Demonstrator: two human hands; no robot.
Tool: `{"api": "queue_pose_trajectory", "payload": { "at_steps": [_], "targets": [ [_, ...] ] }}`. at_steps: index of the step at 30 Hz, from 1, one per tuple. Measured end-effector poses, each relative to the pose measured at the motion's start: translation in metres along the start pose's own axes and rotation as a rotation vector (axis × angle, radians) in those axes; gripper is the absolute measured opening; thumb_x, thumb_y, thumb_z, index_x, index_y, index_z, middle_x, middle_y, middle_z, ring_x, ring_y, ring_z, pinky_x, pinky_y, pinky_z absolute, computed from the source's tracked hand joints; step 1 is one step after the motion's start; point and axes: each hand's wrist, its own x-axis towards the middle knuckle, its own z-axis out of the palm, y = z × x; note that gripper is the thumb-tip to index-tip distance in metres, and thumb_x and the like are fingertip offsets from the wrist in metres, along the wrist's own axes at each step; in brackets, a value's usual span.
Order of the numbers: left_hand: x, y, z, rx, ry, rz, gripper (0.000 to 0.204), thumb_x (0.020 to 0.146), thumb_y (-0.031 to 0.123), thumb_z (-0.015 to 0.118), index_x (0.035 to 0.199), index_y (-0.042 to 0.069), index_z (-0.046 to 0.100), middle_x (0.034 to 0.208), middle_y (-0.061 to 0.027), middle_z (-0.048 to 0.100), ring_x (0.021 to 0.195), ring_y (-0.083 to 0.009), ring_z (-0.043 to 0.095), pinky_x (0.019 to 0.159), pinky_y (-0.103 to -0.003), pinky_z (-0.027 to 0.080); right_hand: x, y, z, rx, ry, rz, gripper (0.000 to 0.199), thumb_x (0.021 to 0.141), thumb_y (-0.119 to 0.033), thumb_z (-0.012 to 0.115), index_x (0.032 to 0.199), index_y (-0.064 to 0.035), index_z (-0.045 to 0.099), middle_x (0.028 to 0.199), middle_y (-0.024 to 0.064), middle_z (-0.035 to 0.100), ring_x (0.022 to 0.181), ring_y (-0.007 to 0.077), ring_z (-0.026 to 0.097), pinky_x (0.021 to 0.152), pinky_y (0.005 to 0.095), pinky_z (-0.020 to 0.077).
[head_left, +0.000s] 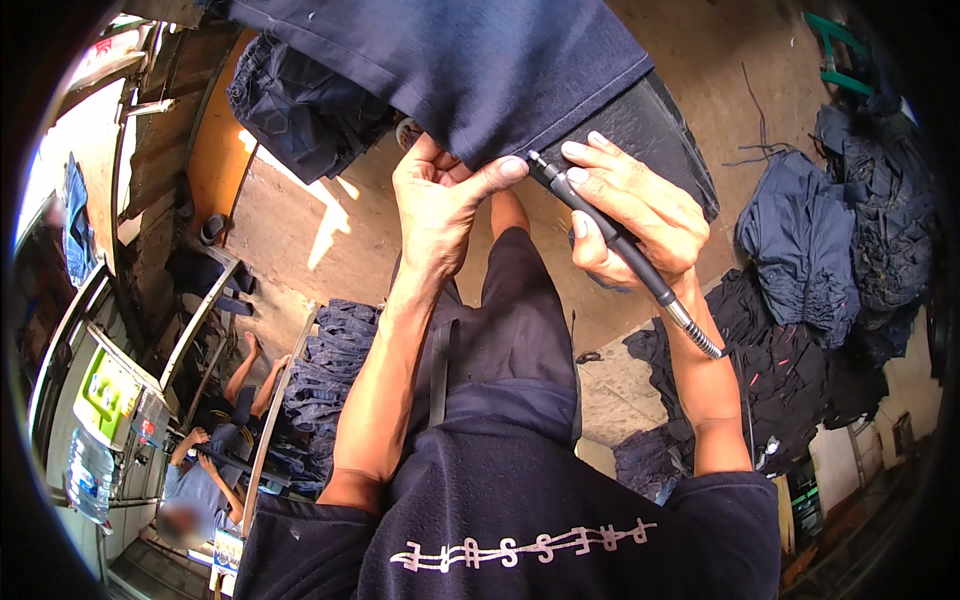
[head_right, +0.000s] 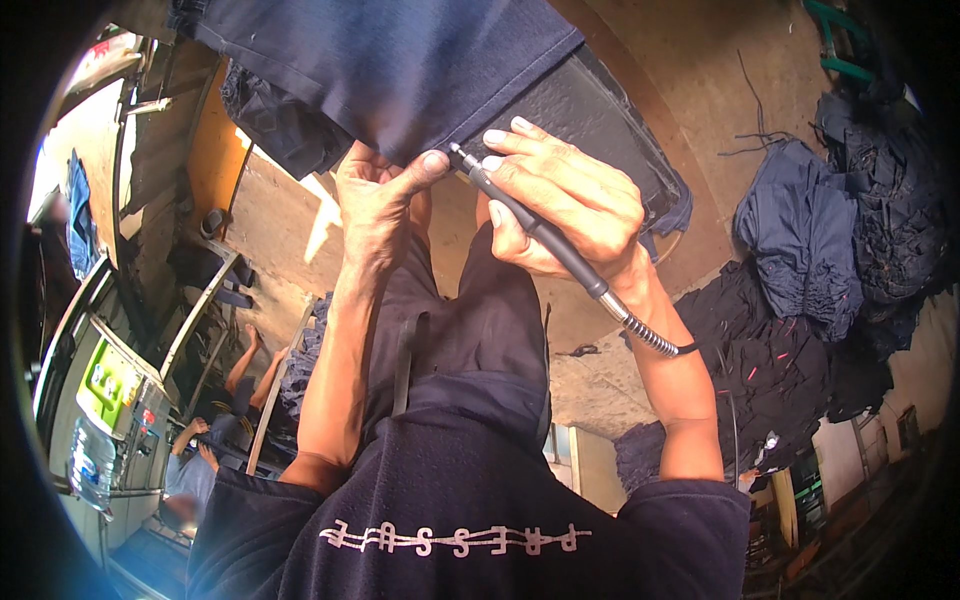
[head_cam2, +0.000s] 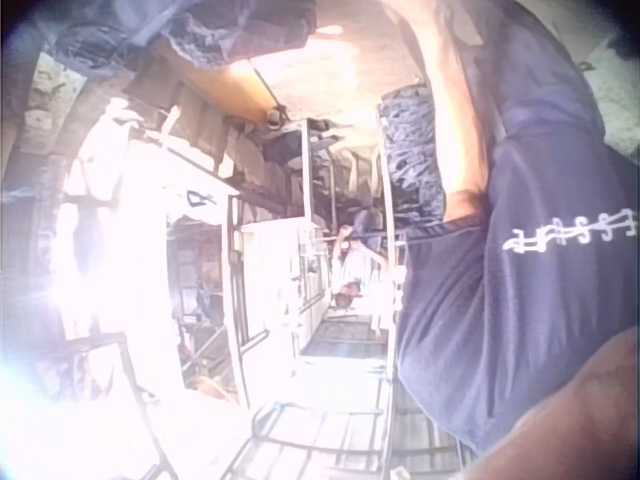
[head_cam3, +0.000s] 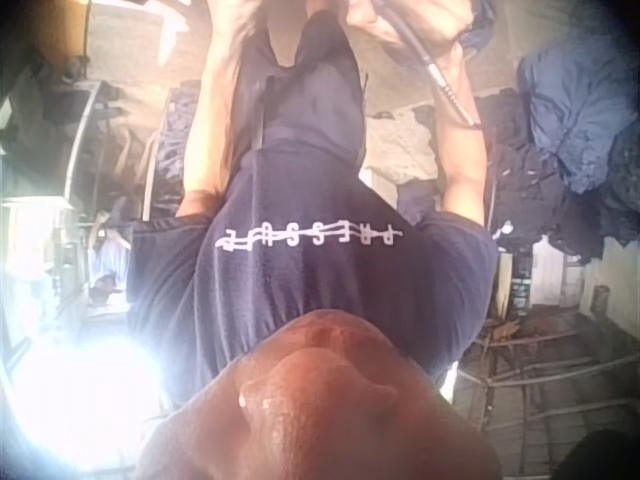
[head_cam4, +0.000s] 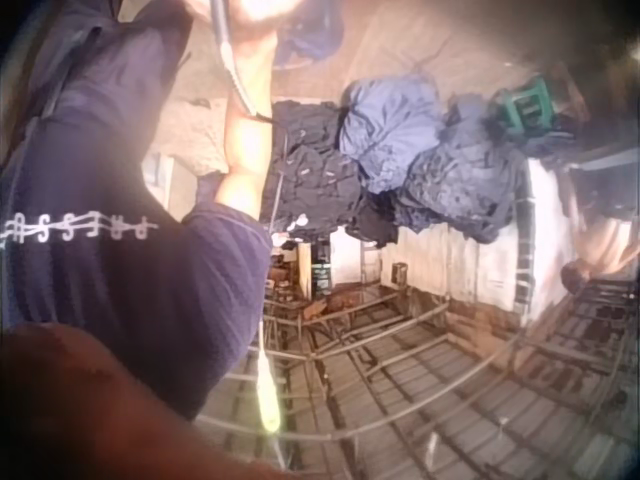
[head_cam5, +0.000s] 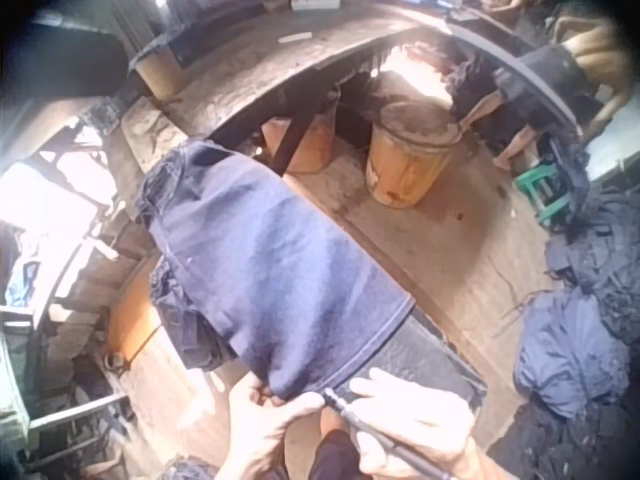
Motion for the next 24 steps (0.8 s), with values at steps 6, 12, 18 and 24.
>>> {"api": "queue_pose_trajectory", "payload": {
  "at_steps": [6, 12, 18, 24],
  "targets": [
    [-0.0009, 0.0000, -0.0004, -0.010, 0.012, -0.006, 0.062, 0.081, -0.008, 0.094, 0.136, -0.006, 0.064, 0.130, -0.0183, 0.075, 0.120, -0.0233, 0.074, 0.107, -0.037, 0.064, -0.0015, 0.0004, -0.0008, -0.015, 0.011, 0.009, 0.027, 0.082, -0.001, 0.073, 0.105, 0.0105, 0.079, 0.096, 0.0234, 0.082, 0.102, 0.0388, 0.083, 0.101, 0.0536, 0.0664],
    [-0.0021, 0.0004, 0.0007, -0.027, 0.009, 0.008, 0.060, 0.083, -0.008, 0.093, 0.136, -0.006, 0.064, 0.130, -0.0187, 0.074, 0.120, -0.0237, 0.074, 0.106, -0.038, 0.065, -0.0022, -0.0003, 0.0002, -0.047, 0.065, 0.030, 0.025, 0.074, 0.002, 0.078, 0.099, 0.0045, 0.080, 0.095, 0.0159, 0.082, 0.100, 0.0335, 0.084, 0.100, 0.0486, 0.0683],
    [-0.0019, 0.0009, -0.0012, -0.014, 0.006, -0.008, 0.061, 0.084, -0.009, 0.092, 0.137, -0.008, 0.063, 0.130, -0.0195, 0.074, 0.119, -0.0242, 0.075, 0.105, -0.038, 0.066, -0.0035, -0.0004, -0.0006, -0.060, 0.087, 0.054, 0.024, 0.075, 0.001, 0.078, 0.099, 0.0041, 0.080, 0.093, 0.0156, 0.082, 0.100, 0.0337, 0.084, 0.099, 0.0492, 0.0681],
    [-0.0021, 0.0013, -0.0011, -0.005, -0.005, 0.013, 0.060, 0.084, -0.010, 0.091, 0.137, -0.008, 0.063, 0.130, -0.0195, 0.074, 0.119, -0.0247, 0.075, 0.104, -0.039, 0.067, -0.0035, -0.0002, -0.0004, -0.071, 0.107, 0.059, 0.023, 0.076, -0.001, 0.078, 0.098, 0.0045, 0.080, 0.092, 0.0153, 0.081, 0.100, 0.0340, 0.084, 0.099, 0.0499, 0.0680]
  ]
}}
